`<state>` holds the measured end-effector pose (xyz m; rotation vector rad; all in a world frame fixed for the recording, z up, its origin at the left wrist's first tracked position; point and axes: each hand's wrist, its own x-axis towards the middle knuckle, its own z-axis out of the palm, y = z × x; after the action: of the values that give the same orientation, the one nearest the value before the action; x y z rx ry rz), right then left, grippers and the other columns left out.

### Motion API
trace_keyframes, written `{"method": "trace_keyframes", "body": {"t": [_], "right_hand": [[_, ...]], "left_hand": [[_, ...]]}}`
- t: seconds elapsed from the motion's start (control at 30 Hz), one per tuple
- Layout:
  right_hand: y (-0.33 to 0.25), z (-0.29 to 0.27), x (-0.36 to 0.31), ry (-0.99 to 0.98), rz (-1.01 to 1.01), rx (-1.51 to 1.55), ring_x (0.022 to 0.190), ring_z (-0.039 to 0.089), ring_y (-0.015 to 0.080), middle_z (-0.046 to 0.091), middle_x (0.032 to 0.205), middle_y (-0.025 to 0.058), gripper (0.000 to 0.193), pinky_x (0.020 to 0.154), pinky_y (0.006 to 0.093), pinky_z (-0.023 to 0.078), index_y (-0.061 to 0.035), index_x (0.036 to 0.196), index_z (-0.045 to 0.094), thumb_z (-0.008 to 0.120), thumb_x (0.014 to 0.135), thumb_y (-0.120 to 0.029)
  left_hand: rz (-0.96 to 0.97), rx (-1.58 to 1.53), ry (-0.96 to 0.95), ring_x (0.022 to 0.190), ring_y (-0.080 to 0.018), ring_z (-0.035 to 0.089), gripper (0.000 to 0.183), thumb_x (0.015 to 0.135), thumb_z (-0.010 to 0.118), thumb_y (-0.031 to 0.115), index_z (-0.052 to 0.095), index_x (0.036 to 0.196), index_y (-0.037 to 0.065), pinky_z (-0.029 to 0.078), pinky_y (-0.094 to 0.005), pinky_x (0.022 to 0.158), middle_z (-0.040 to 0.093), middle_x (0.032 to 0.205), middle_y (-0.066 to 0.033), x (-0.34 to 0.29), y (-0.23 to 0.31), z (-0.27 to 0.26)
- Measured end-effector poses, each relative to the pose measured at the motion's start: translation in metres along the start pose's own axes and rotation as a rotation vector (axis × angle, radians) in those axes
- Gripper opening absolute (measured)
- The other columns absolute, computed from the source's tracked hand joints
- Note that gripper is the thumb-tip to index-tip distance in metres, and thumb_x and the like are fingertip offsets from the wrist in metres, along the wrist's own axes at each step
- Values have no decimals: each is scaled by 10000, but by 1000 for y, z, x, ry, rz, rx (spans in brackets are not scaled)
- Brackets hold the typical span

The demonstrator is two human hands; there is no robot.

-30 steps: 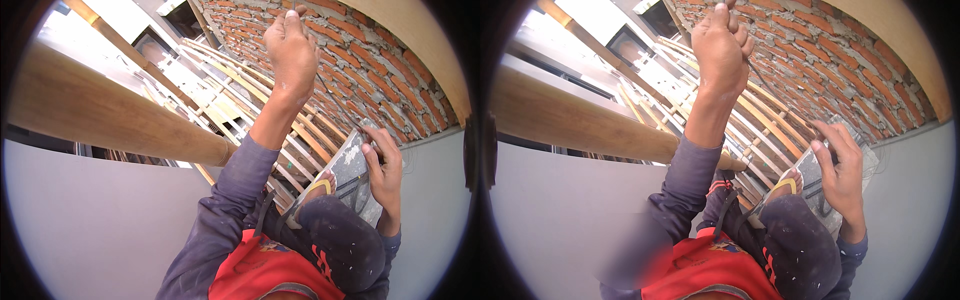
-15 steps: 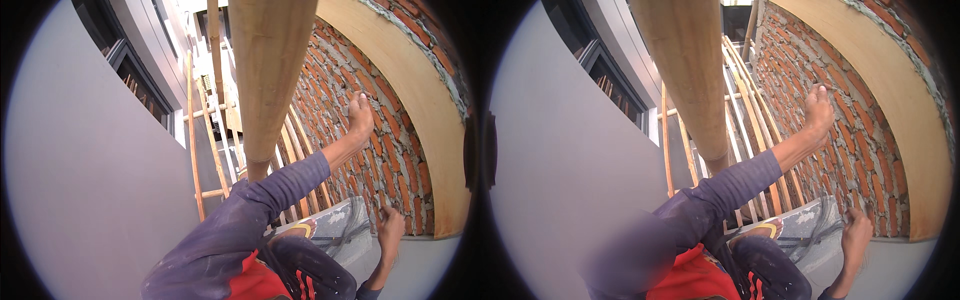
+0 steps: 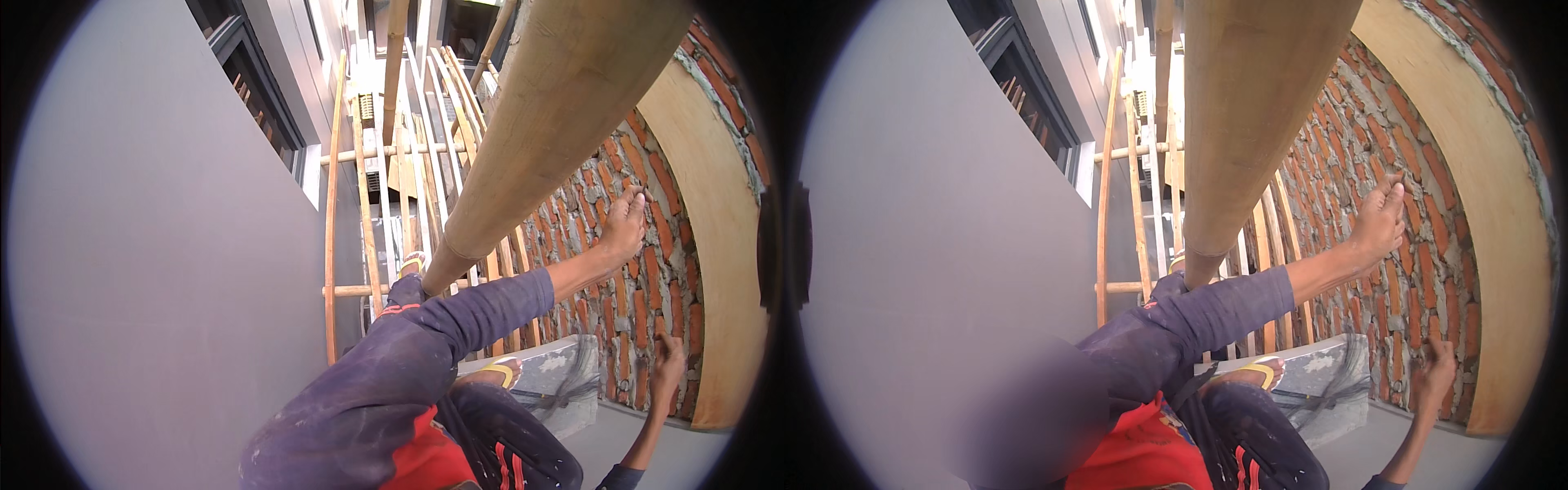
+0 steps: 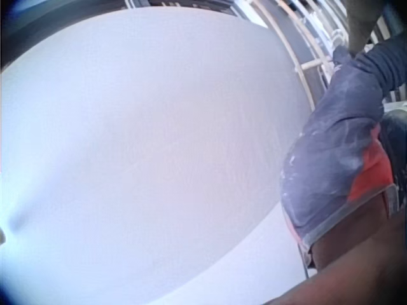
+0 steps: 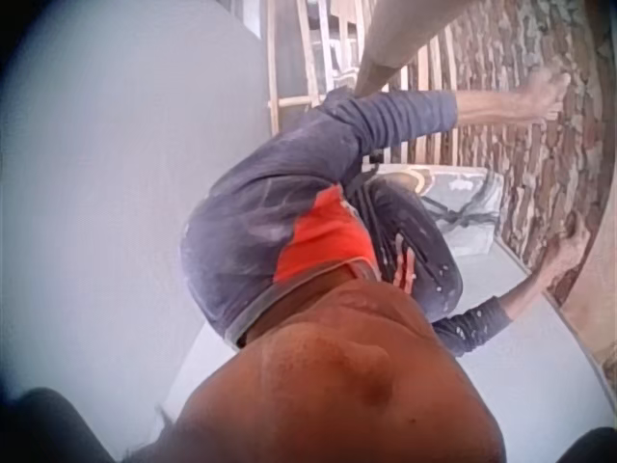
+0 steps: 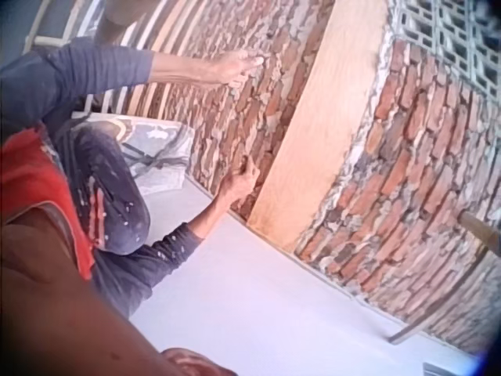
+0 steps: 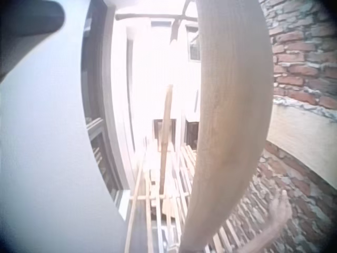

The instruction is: The person is assembling a curved wooden structure against a brick wall. They use a hammer to secure wooden slats and a wire cutter to cut and tie wires around the slats to fasten them in place.

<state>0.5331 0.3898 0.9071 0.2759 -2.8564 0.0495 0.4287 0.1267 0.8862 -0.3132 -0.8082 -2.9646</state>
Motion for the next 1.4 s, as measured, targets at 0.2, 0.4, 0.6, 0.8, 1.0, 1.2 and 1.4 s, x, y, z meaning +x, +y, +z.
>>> {"method": "trace_keyframes", "body": {"t": [0.2, 0.4, 0.6, 0.8, 1.0, 1.2, 1.4], "right_hand": [[-104, 9, -49, -698, 126, 1044, 697, 473, 127, 487, 895, 49, 225, 647, 234, 387, 41, 812, 583, 561, 879, -172], [-67, -16, -31, 113, -72, 948, 815, 470, 131, 418, 1028, 71, 157, 692, 228, 387, 35, 980, 527, 492, 920, -106], [13, 19, 23, 363, -189, 136, 911, 508, 257, 465, 983, 120, 191, 804, 295, 401, 21, 1041, 538, 459, 871, 55], [-20, 109, -45, -80, -67, 483, 845, 523, 247, 498, 903, 138, 168, 772, 292, 416, 36, 1039, 540, 445, 908, -10], [-69, 85, -47, -103, -75, 419, 807, 542, 247, 506, 883, 138, 176, 712, 302, 432, 30, 1014, 577, 510, 852, 18], [-74, 29, -43, -611, -269, 632, 767, 543, 221, 460, 868, 112, 128, 701, 310, 436, 22, 942, 589, 530, 828, 28], [-51, -72, -7, 207, -169, 565, 846, 524, 187, 410, 881, 103, 151, 692, 304, 461, 26, 958, 565, 469, 845, 54]], "left_hand": [[-39, 33, 252, 436, -32, 261, 178, 996, 307, 248, 450, 1004, 143, 237, -200, 379, 279, 590, 61, 36, -3, -23], [-150, -77, 372, 448, -44, 248, 203, 994, 295, 229, 438, 1059, 100, 246, -208, 392, 280, 616, 49, 26, -7, -60], [-226, 37, 296, 450, -42, 243, 219, 997, 288, 236, 435, 1076, 95, 248, -206, 401, 275, 608, 52, -18, -15, -55], [35, 44, 490, 445, -36, 258, 194, 993, 323, 248, 432, 1031, 92, 245, -211, 385, 290, 597, 58, 12, -4, -65], [265, -117, 654, 436, -38, 278, 179, 986, 342, 223, 462, 953, 94, 249, -215, 374, 298, 591, 59, 43, 14, -96], [514, 592, 802, 449, -32, 302, 180, 985, 344, 218, 486, 992, 106, 284, -213, 392, 330, 596, 53, 49, -18, -111], [-24, 15, 556, 437, -33, 263, 174, 988, 353, 246, 485, 1009, 135, 249, -197, 381, 289, 582, 65, 18, -25, -85]]}}
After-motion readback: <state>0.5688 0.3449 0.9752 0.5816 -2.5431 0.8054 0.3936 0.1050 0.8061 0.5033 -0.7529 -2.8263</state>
